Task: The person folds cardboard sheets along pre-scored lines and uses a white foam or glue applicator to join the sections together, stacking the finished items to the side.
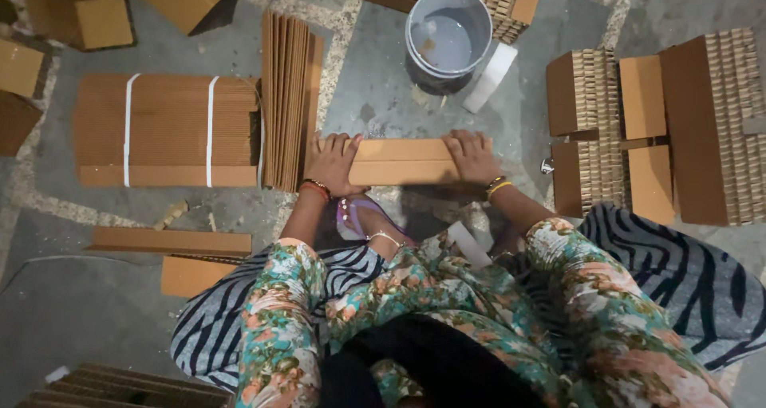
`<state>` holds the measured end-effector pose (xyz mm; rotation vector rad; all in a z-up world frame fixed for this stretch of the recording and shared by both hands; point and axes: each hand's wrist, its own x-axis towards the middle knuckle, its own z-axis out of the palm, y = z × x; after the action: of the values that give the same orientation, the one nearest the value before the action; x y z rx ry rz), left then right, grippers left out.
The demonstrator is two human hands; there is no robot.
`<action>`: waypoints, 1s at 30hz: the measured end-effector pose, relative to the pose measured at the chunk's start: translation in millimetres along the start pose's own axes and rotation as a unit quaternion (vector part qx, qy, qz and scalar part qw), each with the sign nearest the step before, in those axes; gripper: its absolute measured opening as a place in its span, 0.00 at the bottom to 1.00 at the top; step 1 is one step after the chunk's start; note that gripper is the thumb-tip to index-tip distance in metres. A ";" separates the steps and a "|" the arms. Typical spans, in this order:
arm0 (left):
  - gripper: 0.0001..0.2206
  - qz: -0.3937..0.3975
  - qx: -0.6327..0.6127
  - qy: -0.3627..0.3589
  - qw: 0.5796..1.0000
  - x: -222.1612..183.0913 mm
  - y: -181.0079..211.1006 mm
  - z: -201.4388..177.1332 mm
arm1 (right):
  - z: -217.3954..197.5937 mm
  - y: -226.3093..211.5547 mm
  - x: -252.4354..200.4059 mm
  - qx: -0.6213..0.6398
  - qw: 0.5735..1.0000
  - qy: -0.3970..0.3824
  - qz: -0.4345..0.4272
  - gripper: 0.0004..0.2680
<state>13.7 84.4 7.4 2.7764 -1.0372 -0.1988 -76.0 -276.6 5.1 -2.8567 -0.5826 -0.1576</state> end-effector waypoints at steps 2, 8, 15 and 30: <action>0.55 0.005 -0.003 -0.026 1.000 5.2 8.8 3.7 | -0.3 -21.2 10.3 0.024 1.000 0.005 0.008 0.38; 0.55 0.032 -0.005 -0.041 0.999 35.2 47.7 20.4 | 36.8 -57.1 52.1 0.035 0.999 0.005 -0.018 0.43; 0.43 0.029 -0.030 -0.103 0.994 38.4 44.4 27.9 | 77.7 -47.7 55.3 0.062 0.996 -0.068 0.012 0.39; 0.54 0.045 -0.061 0.000 0.997 32.0 44.5 23.2 | 84.0 -47.5 43.0 -0.002 0.998 -0.042 -0.041 0.34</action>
<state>5.1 27.6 -8.1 2.6145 -1.1095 -0.2403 -50.4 -198.0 -60.7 -2.8552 -0.7176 -0.0508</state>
